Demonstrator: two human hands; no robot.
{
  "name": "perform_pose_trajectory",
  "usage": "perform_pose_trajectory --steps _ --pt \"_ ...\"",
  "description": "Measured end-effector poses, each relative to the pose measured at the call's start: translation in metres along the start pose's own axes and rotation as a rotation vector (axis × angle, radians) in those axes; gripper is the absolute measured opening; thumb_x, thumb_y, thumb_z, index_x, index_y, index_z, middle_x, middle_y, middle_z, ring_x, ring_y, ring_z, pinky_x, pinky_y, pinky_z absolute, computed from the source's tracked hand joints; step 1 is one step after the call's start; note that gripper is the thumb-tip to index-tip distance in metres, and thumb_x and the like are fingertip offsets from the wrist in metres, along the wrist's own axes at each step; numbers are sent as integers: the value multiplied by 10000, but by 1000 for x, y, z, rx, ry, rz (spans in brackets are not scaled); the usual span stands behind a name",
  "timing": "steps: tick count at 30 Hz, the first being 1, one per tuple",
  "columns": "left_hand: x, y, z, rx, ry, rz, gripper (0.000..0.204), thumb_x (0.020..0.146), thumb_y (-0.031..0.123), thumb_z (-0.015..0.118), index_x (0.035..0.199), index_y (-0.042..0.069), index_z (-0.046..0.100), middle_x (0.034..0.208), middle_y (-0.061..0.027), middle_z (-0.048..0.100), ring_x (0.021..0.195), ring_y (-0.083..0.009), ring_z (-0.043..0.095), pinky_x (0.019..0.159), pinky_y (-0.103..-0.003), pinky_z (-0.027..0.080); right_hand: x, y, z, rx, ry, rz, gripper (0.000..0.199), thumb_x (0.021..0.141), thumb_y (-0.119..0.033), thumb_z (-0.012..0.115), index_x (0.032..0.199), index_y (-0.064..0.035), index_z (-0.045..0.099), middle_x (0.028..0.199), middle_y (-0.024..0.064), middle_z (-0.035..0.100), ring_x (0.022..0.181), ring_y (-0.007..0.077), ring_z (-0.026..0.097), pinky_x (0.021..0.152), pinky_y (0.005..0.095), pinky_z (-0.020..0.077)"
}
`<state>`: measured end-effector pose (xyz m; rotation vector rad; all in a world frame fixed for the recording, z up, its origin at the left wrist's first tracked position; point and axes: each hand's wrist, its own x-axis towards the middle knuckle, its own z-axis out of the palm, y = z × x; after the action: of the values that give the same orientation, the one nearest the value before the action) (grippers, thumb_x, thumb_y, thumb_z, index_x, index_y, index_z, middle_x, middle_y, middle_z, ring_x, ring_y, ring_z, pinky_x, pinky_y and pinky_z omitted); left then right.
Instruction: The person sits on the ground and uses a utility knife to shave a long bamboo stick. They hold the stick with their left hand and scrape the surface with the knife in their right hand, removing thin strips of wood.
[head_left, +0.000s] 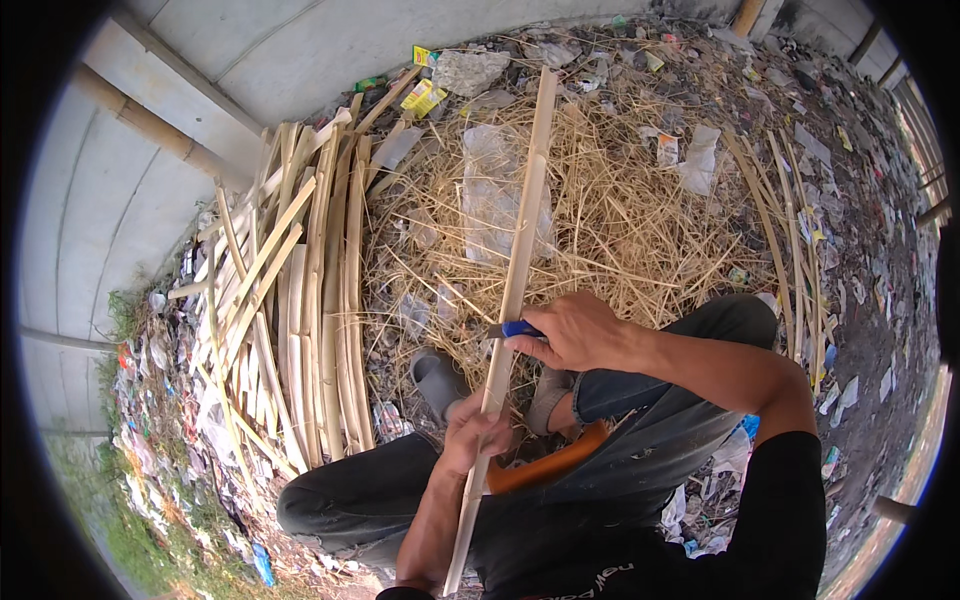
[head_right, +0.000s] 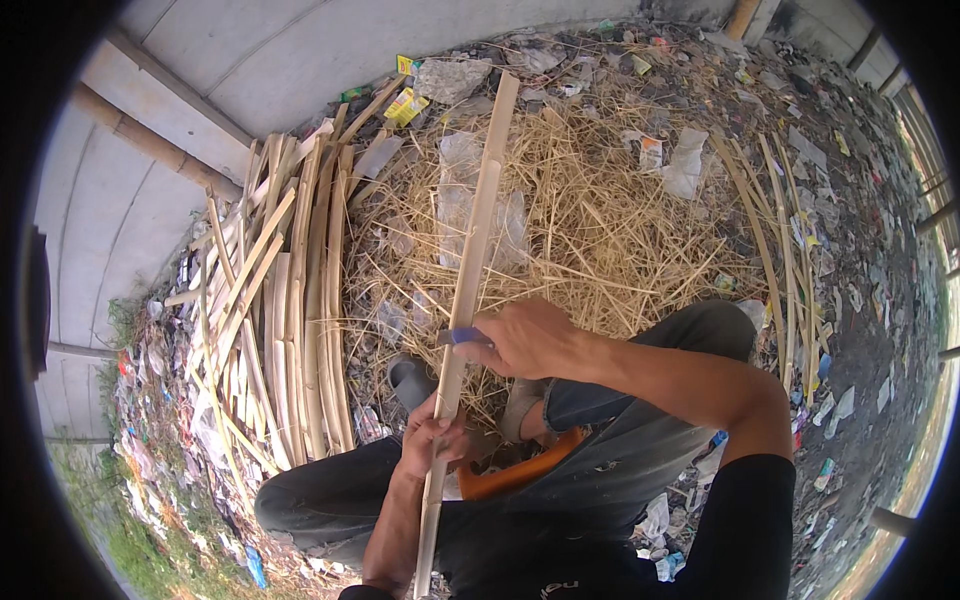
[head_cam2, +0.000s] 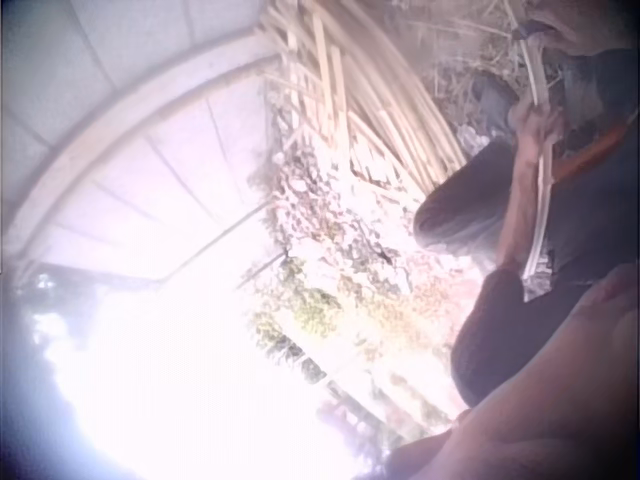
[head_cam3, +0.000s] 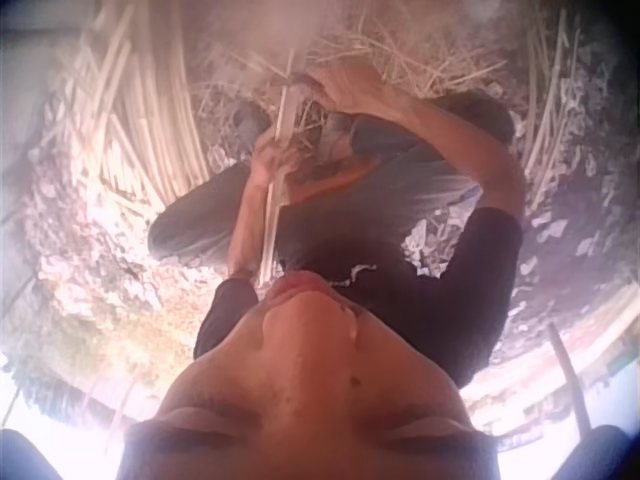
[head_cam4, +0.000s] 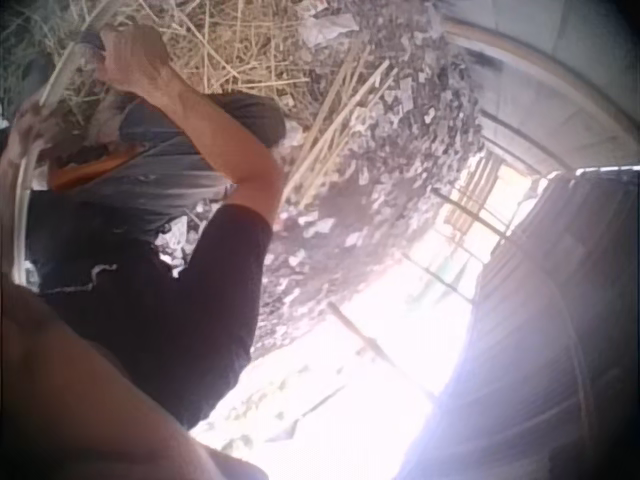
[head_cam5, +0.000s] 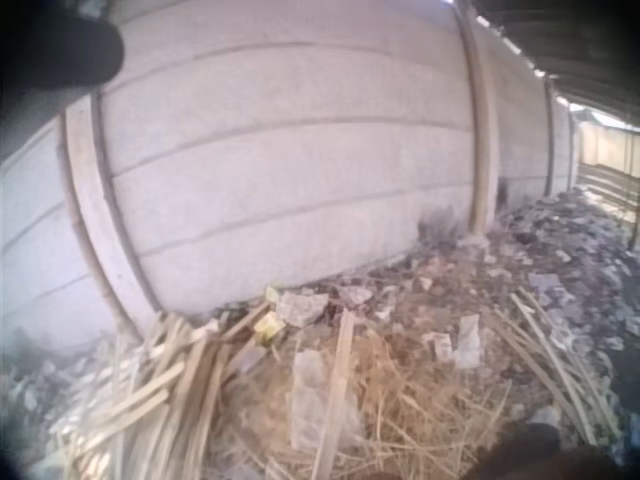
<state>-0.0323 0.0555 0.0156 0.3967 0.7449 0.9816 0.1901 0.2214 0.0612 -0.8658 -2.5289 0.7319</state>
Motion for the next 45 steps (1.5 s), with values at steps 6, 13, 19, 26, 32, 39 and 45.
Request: perform_pose_trajectory --steps 6,13,19,26,32,39,45 --pt "-6 -4 0 152 23 -31 540 927 111 589 1457 56 507 733 -10 426 483 -89 371 435 -244 294 32 82 -52 -84 203 454 634 1078 -555 463 853 -16 707 550 148 564 520 342 598 541 473 466" --pt "-4 -6 11 169 -6 -20 514 929 95 583 1435 32 515 742 -5 448 492 -89 398 452 -249 308 18 69 -70 -94 246 446 642 1063 -570 483 801 -24 693 567 166 583 559 370 636 562 481 499" --pt "-3 3 2 91 23 10 614 934 94 567 1535 61 445 720 -3 425 485 -104 390 450 -249 310 -5 4 12 -9 14 -13 586 1036 -568 541 829 -45 704 571 156 611 513 371 626 514 479 479" --pt "-4 -8 -3 65 -48 -19 593 918 82 550 1504 50 471 712 -8 415 480 -101 390 434 -251 307 33 65 -50 -26 143 414 643 1066 -574 466 818 -35 714 576 158 614 548 366 647 538 483 495" --pt "-4 1 3 49 50 -48 548 894 78 574 1439 53 524 714 -12 407 479 -94 359 431 -250 307 3 17 5 54 25 145 652 1038 -619 486 863 -44 738 576 162 614 549 384 642 564 491 509" --pt "3 0 12 158 16 -59 546 903 67 575 1446 56 513 712 -9 435 494 -91 384 449 -251 318 29 102 -53 -117 149 507 725 1029 -669 466 780 -39 725 579 135 588 581 351 623 598 485 490" --pt "-13 -7 6 243 -123 -48 676 945 16 536 1595 87 362 693 -7 470 503 -94 424 475 -250 348 22 152 -85 -43 337 838 750 1062 -631 425 756 14 654 588 148 556 590 329 586 630 503 460"
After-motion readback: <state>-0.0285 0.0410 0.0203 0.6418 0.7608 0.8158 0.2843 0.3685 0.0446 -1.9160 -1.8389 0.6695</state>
